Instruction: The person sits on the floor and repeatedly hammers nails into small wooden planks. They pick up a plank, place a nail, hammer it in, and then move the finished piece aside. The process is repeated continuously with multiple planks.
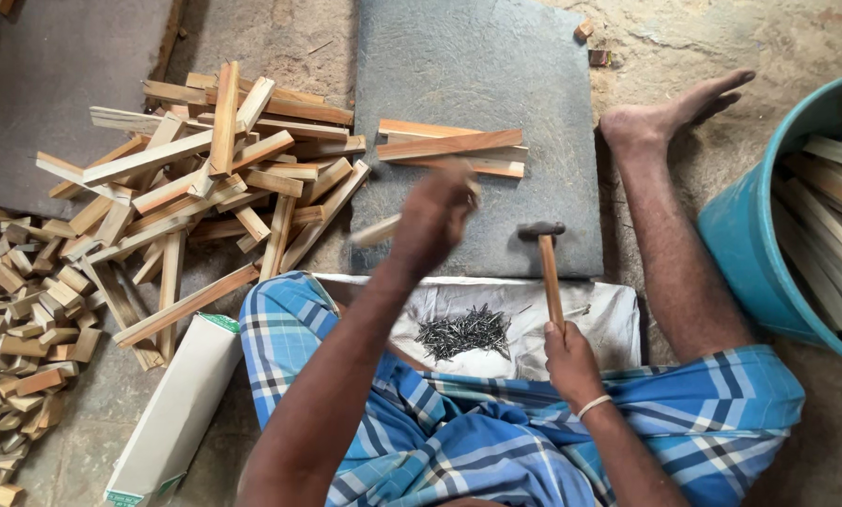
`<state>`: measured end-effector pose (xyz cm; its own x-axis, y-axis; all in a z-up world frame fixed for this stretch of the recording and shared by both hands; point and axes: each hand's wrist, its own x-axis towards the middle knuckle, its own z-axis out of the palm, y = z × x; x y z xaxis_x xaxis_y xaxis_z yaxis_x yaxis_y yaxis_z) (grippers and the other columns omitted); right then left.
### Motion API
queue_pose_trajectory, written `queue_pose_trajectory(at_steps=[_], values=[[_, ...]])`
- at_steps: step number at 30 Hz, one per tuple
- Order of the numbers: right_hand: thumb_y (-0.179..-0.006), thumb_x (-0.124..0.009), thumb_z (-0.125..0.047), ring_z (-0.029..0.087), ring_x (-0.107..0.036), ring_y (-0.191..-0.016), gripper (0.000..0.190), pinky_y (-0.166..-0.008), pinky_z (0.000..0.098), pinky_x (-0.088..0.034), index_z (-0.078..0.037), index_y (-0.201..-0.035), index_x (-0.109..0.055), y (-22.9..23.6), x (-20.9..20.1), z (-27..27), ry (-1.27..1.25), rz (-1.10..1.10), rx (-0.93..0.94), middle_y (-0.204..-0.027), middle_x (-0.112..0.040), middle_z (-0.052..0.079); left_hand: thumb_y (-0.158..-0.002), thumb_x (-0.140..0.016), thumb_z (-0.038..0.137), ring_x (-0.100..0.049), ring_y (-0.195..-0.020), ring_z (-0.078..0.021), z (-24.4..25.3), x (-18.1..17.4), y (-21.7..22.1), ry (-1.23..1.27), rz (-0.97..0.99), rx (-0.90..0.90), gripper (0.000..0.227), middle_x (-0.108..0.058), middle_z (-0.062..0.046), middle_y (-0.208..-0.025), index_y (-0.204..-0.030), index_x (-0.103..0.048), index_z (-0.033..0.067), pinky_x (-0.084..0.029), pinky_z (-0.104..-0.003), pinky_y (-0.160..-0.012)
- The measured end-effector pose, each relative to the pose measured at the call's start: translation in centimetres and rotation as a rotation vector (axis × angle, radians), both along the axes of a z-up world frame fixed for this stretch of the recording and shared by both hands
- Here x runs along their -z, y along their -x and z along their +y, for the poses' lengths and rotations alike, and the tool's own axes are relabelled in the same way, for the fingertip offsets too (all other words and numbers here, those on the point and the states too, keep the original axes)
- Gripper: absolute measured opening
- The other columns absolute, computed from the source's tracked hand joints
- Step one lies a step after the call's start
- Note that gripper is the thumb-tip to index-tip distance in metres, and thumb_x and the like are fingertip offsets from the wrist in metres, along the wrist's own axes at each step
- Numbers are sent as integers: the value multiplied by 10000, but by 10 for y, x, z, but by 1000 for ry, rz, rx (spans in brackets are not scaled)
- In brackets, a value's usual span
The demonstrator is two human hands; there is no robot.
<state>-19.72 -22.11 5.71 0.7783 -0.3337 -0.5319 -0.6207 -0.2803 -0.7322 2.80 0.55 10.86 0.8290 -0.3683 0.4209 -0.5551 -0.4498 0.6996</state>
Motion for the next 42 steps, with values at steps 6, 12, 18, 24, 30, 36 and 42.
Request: queue_pose_trajectory(at_steps=[6, 12, 18, 24, 30, 36, 42], values=[[-1031, -537, -311, 82, -388, -447, 271, -355, 276, -328, -65, -920, -515, -7, -17, 7, -257, 29, 144, -637, -432, -29, -874, -801, 153, -647, -945, -257, 89, -23, -9, 7, 412, -683, 457, -659, -136, -1084, -1258, -583, 37, -578, -397, -757], [-1032, -554, -313, 67, -402, -473, 254, -368, 255, -332, -80, -933, -535, -13, -18, 7, -322, 25, 126, -650, -446, -33, -849, -776, 260, -602, -1121, -373, 100, 51, 35, -675, 93, -679, 415, -612, -245, -1287, -1167, -665, 18, -563, -446, -784], [-1032, -550, -309, 62, -400, -473, 250, -364, 246, -342, -76, -943, -538, -11, -11, 23, -385, 40, 5, -654, -448, -38, -837, -683, 50, -660, -917, -374, 15, 67, 109, -261, 230, 93, 343, -670, -211, -1109, -1175, -656, -2, -560, -489, -763], [-1028, -577, -295, 52, -406, -485, 251, -370, 237, -336, -54, -958, -576, -4, -15, 23, -388, 30, 11, -669, -460, -34, -814, -694, 94, -684, -903, -355, -12, 68, 151, -421, 190, 307, 139, -694, -123, -977, -951, -682, 72, -566, -477, -752], [-999, -620, -292, 60, -398, -449, 238, -360, 249, -335, -56, -989, -595, -11, -26, 18, -330, 45, 48, -614, -470, -22, -814, -722, 95, -689, -815, -344, -6, 57, 148, -267, 212, 118, 95, -704, -106, -847, -909, -717, 93, -552, -484, -718], [-971, -640, -303, 89, -391, -396, 256, -326, 279, -298, -57, -1022, -590, -13, -22, 19, -271, 103, 54, -570, -466, -8, -922, -658, 4, -756, -847, -246, 1, 73, 87, 91, 151, -99, 159, -754, -111, -958, -1059, -719, 58, -636, -364, -744], [-974, -657, -298, 61, -405, -405, 251, -326, 265, -322, -58, -1025, -600, -14, -22, 19, -294, 58, 43, -582, -473, -30, -923, -681, 15, -727, -775, -248, 34, 75, 26, -348, -49, -114, 51, -758, -116, -925, -892, -689, 55, -618, -390, -668]])
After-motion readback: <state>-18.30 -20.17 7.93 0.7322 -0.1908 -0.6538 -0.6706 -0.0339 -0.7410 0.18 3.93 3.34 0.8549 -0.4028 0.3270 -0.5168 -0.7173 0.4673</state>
